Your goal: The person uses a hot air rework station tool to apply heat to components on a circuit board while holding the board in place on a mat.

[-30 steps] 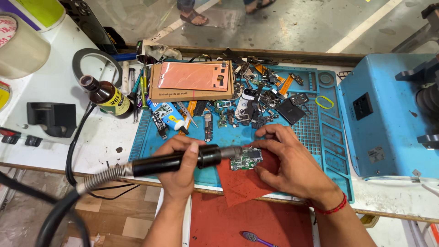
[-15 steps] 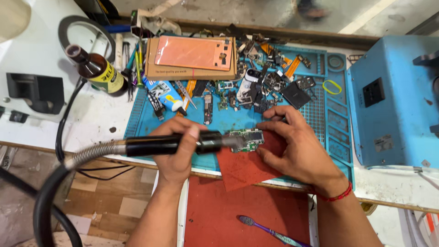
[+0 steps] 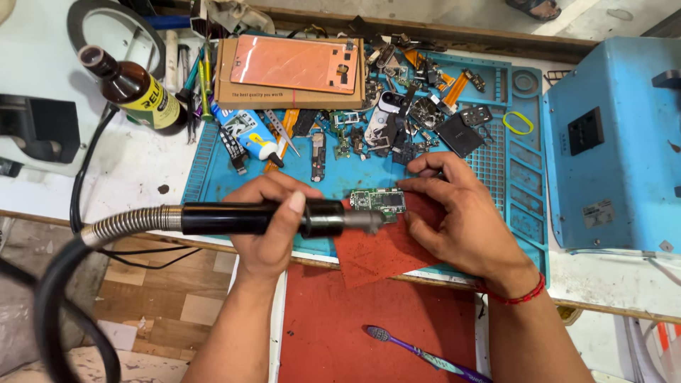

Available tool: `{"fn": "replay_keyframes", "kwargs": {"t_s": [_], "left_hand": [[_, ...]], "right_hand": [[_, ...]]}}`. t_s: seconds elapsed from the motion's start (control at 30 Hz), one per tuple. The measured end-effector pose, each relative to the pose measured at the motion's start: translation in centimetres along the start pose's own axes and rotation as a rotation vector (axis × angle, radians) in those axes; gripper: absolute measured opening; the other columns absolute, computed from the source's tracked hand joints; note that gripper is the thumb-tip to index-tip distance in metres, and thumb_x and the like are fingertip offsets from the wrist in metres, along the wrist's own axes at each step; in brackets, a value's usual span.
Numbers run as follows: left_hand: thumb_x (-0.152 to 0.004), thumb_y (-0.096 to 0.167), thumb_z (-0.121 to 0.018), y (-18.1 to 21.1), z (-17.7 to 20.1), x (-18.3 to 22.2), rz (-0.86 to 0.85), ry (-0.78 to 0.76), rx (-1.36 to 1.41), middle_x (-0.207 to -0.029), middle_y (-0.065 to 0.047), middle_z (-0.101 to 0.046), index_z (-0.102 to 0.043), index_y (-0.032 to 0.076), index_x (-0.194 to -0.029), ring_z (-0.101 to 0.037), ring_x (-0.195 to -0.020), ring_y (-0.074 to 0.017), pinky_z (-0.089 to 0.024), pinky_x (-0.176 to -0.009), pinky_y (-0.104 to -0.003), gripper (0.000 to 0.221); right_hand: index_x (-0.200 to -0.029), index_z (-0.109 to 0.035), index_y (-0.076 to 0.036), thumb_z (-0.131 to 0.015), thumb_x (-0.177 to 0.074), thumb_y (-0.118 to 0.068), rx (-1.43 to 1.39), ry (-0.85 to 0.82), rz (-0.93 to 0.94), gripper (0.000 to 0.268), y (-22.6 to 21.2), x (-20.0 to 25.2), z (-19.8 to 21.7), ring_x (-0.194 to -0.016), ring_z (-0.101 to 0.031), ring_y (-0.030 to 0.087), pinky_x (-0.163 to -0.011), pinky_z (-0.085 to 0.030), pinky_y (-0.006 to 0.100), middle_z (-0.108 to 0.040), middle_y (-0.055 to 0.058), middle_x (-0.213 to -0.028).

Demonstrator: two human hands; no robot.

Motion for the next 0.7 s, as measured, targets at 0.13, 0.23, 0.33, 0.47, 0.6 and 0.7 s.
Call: {"fn": "replay_keyframes", "kwargs": {"t_s": [0.13, 0.23, 0.33, 0.47, 0.6, 0.7], "left_hand": [[-0.102, 0.011, -0.066, -0.54, 0.31, -0.05, -0.006, 0.127, -0.098, -0.095, -0.017, -0.070, -0.057, 0.000, -0.087, -0.069, -0.088, -0.0197, -0.057, -0.086, -0.033, 0.020], [-0.102, 0.013, -0.067, -0.49, 0.04, 0.02, 0.051, -0.071, 0.195, -0.094, -0.017, -0.073, -0.054, 0.003, -0.084, -0.066, -0.076, -0.0161, -0.056, -0.077, -0.031, 0.024], [-0.102, 0.014, -0.066, -0.33, 0.17, -0.05, -0.025, 0.102, -0.086, -0.092, -0.015, -0.069, -0.054, 0.002, -0.087, -0.071, -0.088, -0.0197, -0.059, -0.083, -0.033, 0.023], [-0.102, 0.014, -0.066, -0.17, 0.14, -0.01, 0.017, 0.021, 0.071, -0.093, -0.016, -0.071, -0.055, 0.003, -0.086, -0.067, -0.079, -0.0176, -0.056, -0.080, -0.033, 0.023], [-0.103, 0.011, -0.066, -0.04, 0.15, -0.26, -0.021, 0.044, -0.016, -0.092, -0.015, -0.071, -0.056, 0.003, -0.086, -0.066, -0.080, -0.0172, -0.055, -0.078, -0.031, 0.021], [-0.101, 0.010, -0.066, 0.15, -0.21, 0.06, -0.014, 0.034, -0.009, -0.091, -0.015, -0.071, -0.054, 0.003, -0.085, -0.065, -0.081, -0.0167, -0.054, -0.079, -0.031, 0.021]], "right_hand": [[-0.112, -0.075, -0.005, -0.077, -0.075, -0.009, 0.007, 0.000, 0.002, 0.038, 0.00, 0.01, -0.11, -0.115, -0.062, 0.027, -0.097, -0.052, 0.036, -0.058, 0.012, -0.125], [-0.112, -0.075, -0.005, -0.077, -0.074, -0.008, 0.012, -0.002, 0.024, 0.039, -0.10, -0.02, -0.10, -0.116, -0.062, 0.027, -0.098, -0.052, 0.037, -0.059, 0.011, -0.125], [-0.111, -0.074, -0.005, -0.076, -0.073, -0.007, -0.058, -0.019, 0.014, 0.038, -0.16, -0.01, -0.24, -0.116, -0.061, 0.027, -0.096, -0.052, 0.036, -0.058, 0.011, -0.125], [-0.111, -0.075, -0.007, -0.077, -0.073, -0.007, -0.035, -0.012, 0.018, 0.038, -0.15, 0.04, -0.31, -0.116, -0.061, 0.027, -0.097, -0.052, 0.036, -0.058, 0.011, -0.125], [-0.111, -0.075, -0.006, -0.076, -0.074, -0.007, -0.041, -0.015, 0.009, 0.037, 0.01, 0.11, -0.35, -0.115, -0.062, 0.027, -0.096, -0.052, 0.036, -0.058, 0.011, -0.126], [-0.111, -0.075, -0.006, -0.076, -0.074, -0.007, -0.047, -0.018, 0.004, 0.037, -0.03, 0.08, -0.37, -0.114, -0.062, 0.026, -0.096, -0.053, 0.036, -0.058, 0.011, -0.126]]}}
Point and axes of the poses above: each hand's wrist, its own x-axis away from the middle knuckle, its own z-axis out of the back of the hand, y = z × x, the point moved 4 cm from there along -x, towards the middle knuckle
